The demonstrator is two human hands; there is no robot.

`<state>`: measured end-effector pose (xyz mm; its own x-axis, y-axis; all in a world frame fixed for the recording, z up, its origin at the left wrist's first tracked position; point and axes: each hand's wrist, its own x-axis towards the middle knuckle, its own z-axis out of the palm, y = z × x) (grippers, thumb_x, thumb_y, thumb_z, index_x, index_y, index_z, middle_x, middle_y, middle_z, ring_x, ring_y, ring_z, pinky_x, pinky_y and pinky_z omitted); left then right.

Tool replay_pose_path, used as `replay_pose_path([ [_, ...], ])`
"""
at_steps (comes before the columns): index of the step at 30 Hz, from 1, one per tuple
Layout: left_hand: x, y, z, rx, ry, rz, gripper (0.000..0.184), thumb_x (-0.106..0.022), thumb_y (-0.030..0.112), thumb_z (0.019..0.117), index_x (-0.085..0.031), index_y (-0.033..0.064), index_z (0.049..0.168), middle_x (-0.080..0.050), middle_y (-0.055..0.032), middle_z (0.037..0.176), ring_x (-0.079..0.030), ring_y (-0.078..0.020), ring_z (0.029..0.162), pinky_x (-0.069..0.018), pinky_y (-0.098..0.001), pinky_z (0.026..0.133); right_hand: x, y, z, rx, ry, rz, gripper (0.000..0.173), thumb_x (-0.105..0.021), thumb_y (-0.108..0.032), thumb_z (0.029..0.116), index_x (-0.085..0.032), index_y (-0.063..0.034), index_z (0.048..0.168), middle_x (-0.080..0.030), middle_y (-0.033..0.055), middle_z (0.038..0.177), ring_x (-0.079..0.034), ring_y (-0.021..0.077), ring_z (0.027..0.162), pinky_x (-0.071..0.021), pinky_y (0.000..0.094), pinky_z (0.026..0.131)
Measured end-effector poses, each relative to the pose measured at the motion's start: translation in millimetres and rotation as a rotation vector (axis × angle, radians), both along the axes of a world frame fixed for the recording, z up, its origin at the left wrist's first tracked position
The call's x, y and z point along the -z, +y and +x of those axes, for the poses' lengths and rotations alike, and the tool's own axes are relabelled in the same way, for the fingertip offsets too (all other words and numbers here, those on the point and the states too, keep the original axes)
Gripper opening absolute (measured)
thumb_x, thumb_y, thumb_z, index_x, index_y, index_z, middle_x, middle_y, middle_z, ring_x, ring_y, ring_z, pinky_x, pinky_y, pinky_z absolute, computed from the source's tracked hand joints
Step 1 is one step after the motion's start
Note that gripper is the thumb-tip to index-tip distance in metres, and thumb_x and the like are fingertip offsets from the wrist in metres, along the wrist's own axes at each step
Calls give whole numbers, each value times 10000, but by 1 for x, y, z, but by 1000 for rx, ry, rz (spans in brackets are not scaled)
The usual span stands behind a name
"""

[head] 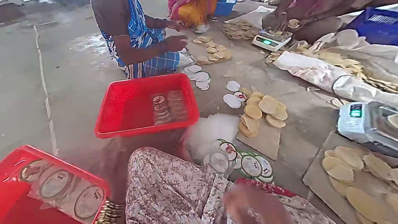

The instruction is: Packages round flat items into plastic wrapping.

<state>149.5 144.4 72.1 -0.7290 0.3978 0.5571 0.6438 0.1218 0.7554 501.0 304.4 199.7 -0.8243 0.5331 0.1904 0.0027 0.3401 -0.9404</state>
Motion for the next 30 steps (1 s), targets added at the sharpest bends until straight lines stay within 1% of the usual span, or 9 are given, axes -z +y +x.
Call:
replay_pose_path([
  [3, 8, 71, 56, 443, -98, -212, 299, -567, 203, 1017, -714, 20, 1202, -686, -120, 1273, -637, -220, 1209, -515, -426, 1043, 88, 57, -7, 310, -434, 136, 234, -617, -253, 980, -743, -62, 1025, -745, 45, 947, -719, 147, 854, -602, 377, 788],
  [5, 21, 115, 85, 662, -160, -411, 321, -590, 208, 1010, -700, 19, 1246, -661, -153, 1315, -609, -286, 1254, -479, -467, 1081, 124, 87, -12, 287, -746, 101, 308, -630, -230, 1008, -696, -10, 1214, -711, 188, 1166, -692, 331, 1072, -540, 514, 960],
  [7, 37, 153, 105, 775, -206, -617, 417, -608, 282, 1011, -641, 30, 1342, -570, -180, 1445, -476, -317, 1409, -361, -486, 1183, 148, 103, -21, 242, -1042, 107, 485, -632, -311, 1014, -584, -25, 1403, -561, 225, 1437, -523, 400, 1348, -417, 563, 1117],
  [10, 56, 195, 122, 764, -148, -1041, 681, -620, 374, 1003, -382, 90, 1573, -276, -184, 1655, -194, -344, 1554, -157, -562, 1241, 177, 107, -29, 313, -1173, 171, 754, -725, -363, 938, -426, -21, 1539, -354, 228, 1616, -352, 445, 1472, -358, 622, 1133],
  [14, 66, 220, 132, 652, 2, -1263, 623, -682, 293, 953, -468, 63, 1491, -521, -201, 1460, -481, -387, 1365, -343, -582, 1137, 187, 112, -28, 385, -1164, 208, 677, -771, -266, 899, -504, -18, 1469, -458, 241, 1524, -445, 436, 1400, -426, 587, 1091],
  [18, 65, 218, 128, 661, -86, -1181, 332, -498, 272, 1070, -665, 41, 1241, -698, -191, 1179, -632, -362, 1183, -414, -547, 1082, 194, 114, -14, 502, -993, 68, 388, -625, -194, 996, -620, -23, 1344, -644, 208, 1321, -600, 365, 1265, -459, 543, 1077],
  [23, 70, 195, 128, 497, -140, -667, 303, -545, 195, 1041, -731, 51, 1232, -701, -142, 1271, -633, -293, 1245, -439, -488, 1122, 190, 111, 11, 668, -711, -65, 326, -555, -255, 1058, -734, -25, 1203, -742, 198, 1118, -700, 356, 1083, -504, 566, 1009],
  [28, 47, 181, 130, 493, -685, -230, 251, -607, 88, 965, -637, -68, 1159, -693, -109, 948, -674, -148, 822, -578, -335, 788, 187, 102, 29, 809, -396, -41, 198, -679, -129, 971, -758, 23, 1072, -746, 180, 1023, -724, 286, 947, -570, 487, 909],
  [30, 38, 168, 137, 567, -856, -69, 181, -554, 51, 983, -601, -57, 1122, -695, -40, 846, -685, -106, 738, -599, -289, 733, 182, 102, 37, 829, -268, -169, 157, -699, -109, 935, -757, 12, 1016, -750, 98, 893, -704, 157, 764, -596, 362, 740],
])
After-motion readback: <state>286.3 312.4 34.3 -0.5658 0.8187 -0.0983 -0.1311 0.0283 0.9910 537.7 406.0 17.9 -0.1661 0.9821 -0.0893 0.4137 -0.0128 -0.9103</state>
